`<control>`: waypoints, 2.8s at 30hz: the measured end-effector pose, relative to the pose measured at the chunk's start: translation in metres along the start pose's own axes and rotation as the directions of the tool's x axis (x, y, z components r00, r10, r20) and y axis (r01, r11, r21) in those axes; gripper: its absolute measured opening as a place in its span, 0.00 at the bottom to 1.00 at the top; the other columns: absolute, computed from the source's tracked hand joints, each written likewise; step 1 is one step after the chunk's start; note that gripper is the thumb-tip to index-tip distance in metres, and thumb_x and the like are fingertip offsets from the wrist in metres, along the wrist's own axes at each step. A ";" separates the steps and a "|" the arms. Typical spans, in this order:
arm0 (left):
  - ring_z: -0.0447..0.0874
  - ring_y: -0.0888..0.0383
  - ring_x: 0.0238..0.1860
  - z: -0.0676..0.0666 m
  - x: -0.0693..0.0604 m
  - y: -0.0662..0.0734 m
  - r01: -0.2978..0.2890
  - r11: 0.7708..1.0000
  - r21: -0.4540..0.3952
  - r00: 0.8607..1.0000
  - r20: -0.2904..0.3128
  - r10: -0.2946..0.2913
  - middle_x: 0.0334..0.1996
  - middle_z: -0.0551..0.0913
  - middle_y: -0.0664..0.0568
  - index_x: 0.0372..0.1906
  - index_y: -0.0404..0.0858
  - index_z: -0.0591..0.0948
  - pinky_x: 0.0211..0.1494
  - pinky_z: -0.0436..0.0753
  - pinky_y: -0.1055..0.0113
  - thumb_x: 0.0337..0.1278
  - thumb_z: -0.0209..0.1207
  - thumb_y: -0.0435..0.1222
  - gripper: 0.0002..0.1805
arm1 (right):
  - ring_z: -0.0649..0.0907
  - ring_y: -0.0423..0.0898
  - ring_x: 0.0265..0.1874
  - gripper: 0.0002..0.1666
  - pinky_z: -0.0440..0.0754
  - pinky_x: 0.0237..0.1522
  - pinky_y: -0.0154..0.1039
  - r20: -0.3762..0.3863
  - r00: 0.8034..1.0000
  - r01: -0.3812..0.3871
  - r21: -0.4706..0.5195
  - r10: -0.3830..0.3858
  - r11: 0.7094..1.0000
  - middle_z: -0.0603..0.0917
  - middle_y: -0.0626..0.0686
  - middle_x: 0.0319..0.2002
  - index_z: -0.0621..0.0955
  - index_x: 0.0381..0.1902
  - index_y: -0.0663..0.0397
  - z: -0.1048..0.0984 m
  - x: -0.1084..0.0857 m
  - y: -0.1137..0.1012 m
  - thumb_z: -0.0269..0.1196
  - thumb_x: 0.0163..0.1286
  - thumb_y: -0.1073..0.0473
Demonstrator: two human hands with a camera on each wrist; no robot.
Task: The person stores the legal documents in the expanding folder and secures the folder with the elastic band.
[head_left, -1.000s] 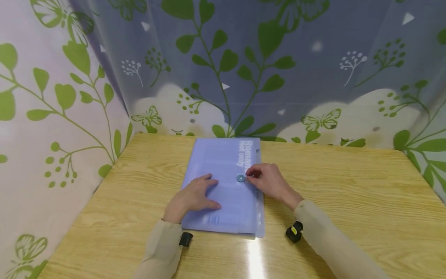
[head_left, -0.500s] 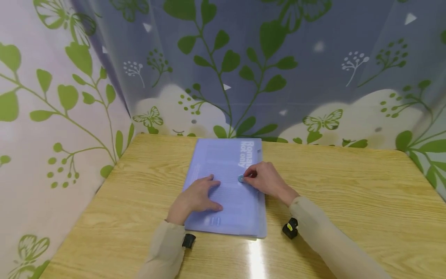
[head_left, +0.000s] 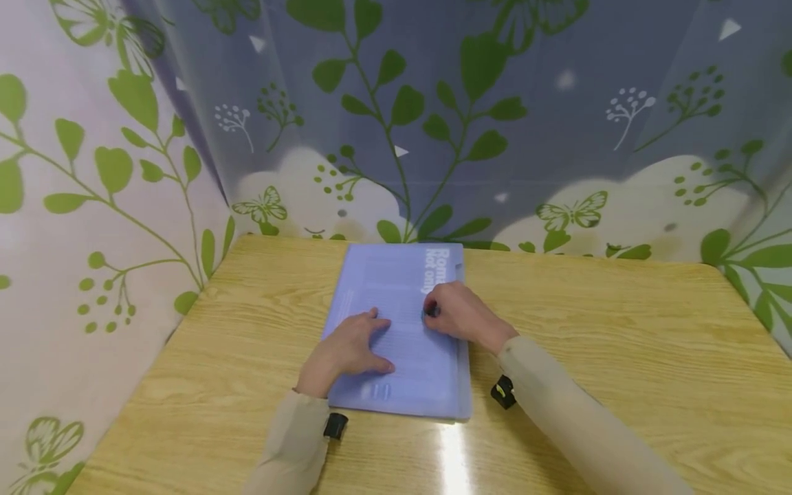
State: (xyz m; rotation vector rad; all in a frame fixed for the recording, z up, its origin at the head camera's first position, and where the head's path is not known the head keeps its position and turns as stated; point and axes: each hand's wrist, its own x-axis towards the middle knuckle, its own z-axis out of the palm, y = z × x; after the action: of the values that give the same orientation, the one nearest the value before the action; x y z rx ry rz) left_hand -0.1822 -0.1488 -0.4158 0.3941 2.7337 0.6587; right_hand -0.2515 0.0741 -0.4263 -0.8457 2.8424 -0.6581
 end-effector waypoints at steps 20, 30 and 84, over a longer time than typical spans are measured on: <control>0.61 0.37 0.78 -0.003 0.001 -0.002 0.011 1.000 0.002 1.000 -0.001 -0.011 0.77 0.63 0.33 0.71 0.34 0.74 0.79 0.63 0.47 0.47 0.77 0.43 0.43 | 0.78 0.41 0.28 0.07 0.78 0.34 0.35 -0.071 0.991 0.116 0.020 -0.115 0.993 0.84 0.49 0.28 0.81 0.32 0.54 0.011 0.007 0.003 0.71 0.57 0.63; 0.61 0.38 0.78 -0.001 0.004 0.000 -0.004 1.000 0.000 1.000 0.018 0.004 0.77 0.64 0.36 0.71 0.37 0.74 0.79 0.63 0.47 0.48 0.76 0.43 0.43 | 0.82 0.44 0.34 0.06 0.82 0.40 0.38 -0.028 0.994 0.107 -0.048 -0.108 0.993 0.88 0.51 0.33 0.86 0.33 0.55 0.006 0.012 -0.001 0.72 0.56 0.64; 0.61 0.39 0.78 -0.001 -0.002 -0.023 -0.031 0.999 -0.011 0.999 -0.026 0.031 0.77 0.65 0.39 0.69 0.37 0.77 0.79 0.63 0.46 0.48 0.76 0.45 0.41 | 0.85 0.51 0.46 0.13 0.84 0.51 0.49 -0.018 0.995 0.100 -0.122 -0.103 0.987 0.88 0.56 0.47 0.89 0.49 0.59 0.002 -0.057 0.012 0.68 0.68 0.61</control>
State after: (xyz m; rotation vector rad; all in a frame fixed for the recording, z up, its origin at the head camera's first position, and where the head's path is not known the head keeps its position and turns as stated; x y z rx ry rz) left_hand -0.1853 -0.1697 -0.4252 0.4288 2.7518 0.6922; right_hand -0.2096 0.1134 -0.4344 -1.0137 2.9022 -0.5143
